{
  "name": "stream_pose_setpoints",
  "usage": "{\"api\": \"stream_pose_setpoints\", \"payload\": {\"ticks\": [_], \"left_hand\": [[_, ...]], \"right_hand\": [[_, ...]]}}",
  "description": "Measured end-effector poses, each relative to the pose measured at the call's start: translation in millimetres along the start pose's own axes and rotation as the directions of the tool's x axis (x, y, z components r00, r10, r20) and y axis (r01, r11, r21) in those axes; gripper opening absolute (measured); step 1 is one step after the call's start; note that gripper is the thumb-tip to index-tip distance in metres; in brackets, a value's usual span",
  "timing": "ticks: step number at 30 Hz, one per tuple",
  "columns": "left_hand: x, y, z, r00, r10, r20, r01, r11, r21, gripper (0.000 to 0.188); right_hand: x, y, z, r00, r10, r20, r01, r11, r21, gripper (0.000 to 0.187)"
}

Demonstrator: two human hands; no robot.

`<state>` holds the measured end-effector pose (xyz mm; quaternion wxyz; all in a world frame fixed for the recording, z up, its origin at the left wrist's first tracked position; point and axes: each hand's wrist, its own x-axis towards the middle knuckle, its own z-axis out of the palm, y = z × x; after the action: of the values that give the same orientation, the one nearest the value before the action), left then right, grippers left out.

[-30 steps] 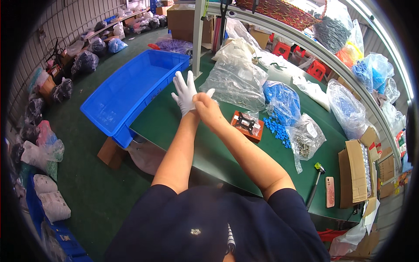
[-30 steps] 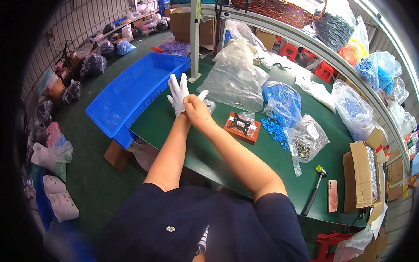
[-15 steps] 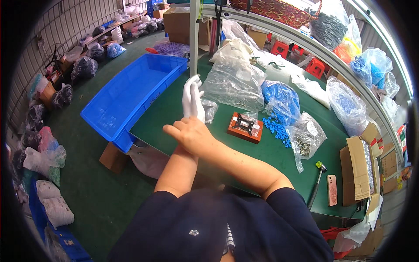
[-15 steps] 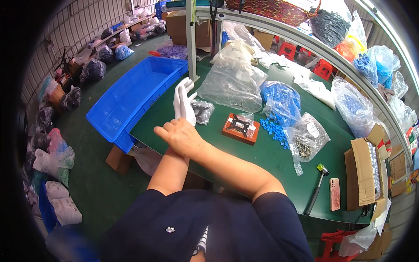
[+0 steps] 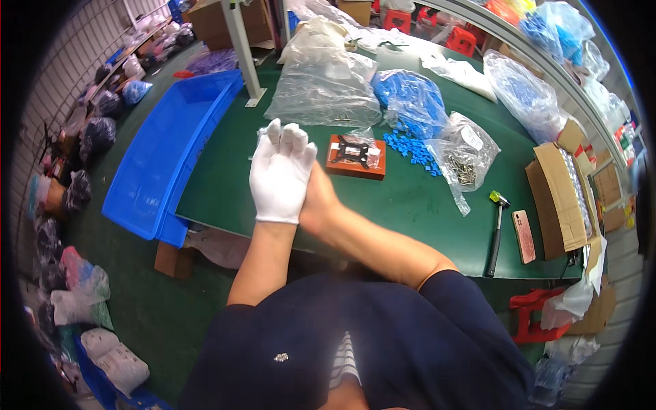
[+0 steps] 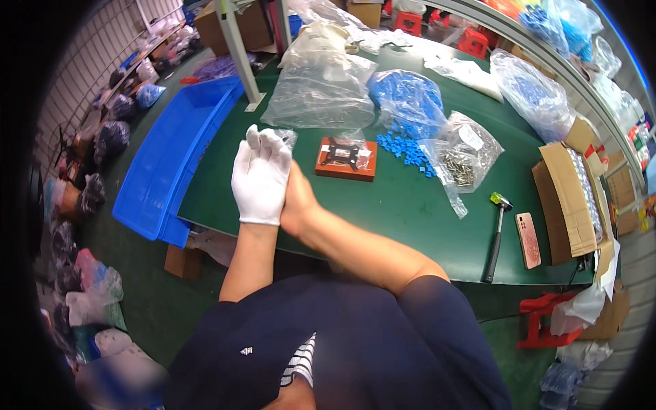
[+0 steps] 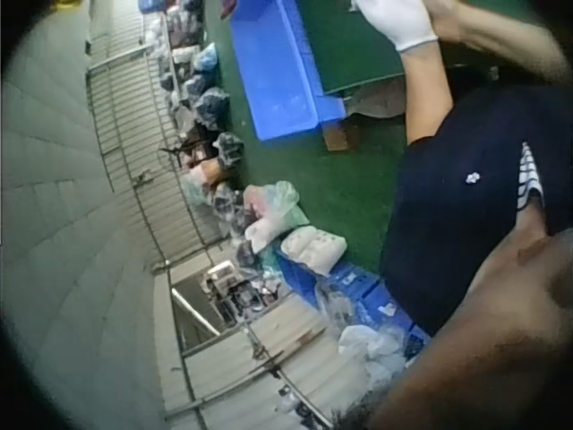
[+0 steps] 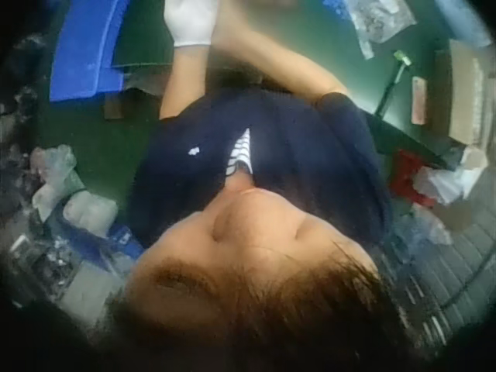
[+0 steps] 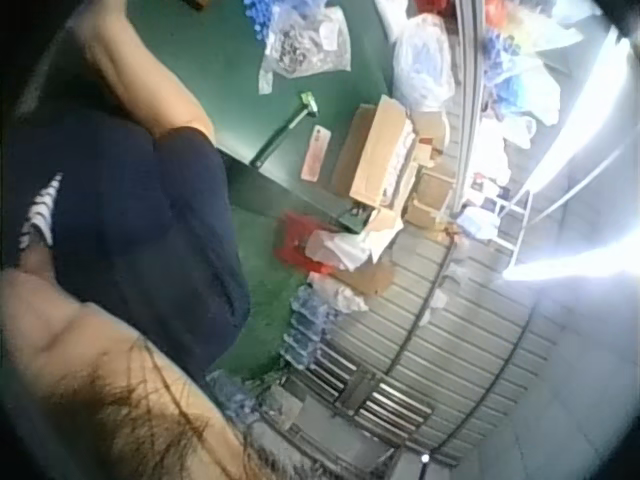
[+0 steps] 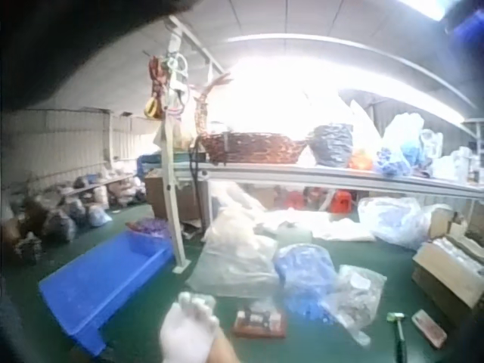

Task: The person assembles small plastic components by putting on a glove and using a hammer to secure a part.

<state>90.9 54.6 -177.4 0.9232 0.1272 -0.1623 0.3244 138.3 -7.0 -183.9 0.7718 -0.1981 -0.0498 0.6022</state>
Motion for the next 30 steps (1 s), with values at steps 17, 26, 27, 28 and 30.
{"api": "stream_pose_setpoints", "payload": {"ticks": [17,26,27,28,30], "left_hand": [[26.7,21.3,-14.4,0.967,0.003,-0.253,0.248,0.186,0.951,0.017],[65.0,-0.4,-76.3,0.967,-0.236,0.092,-0.216,-0.583,0.783,0.046],[66.5,-2.0,-81.0,0.968,-0.239,0.077,-0.216,-0.638,0.739,0.051],[66.6,-2.1,-85.3,0.969,-0.237,0.073,-0.213,-0.641,0.738,0.051],[71.5,-10.8,-75.8,0.965,-0.261,0.036,-0.201,-0.642,0.74,0.051]], "right_hand": [[-63.6,-167.6,-94.5,0.809,-0.476,0.344,0.263,-0.231,-0.937,0.022],[22.2,-213.7,-134.3,0.888,-0.363,0.283,0.049,-0.538,-0.841,0.051],[27.0,-210.2,-133.7,0.9,-0.31,0.307,0.079,-0.575,-0.814,0.045],[31.1,-208.5,-133.0,0.901,-0.307,0.307,0.082,-0.573,-0.815,0.045],[36.2,-209.4,-130.7,0.853,-0.224,0.471,0.278,-0.569,-0.774,0.035]]}}
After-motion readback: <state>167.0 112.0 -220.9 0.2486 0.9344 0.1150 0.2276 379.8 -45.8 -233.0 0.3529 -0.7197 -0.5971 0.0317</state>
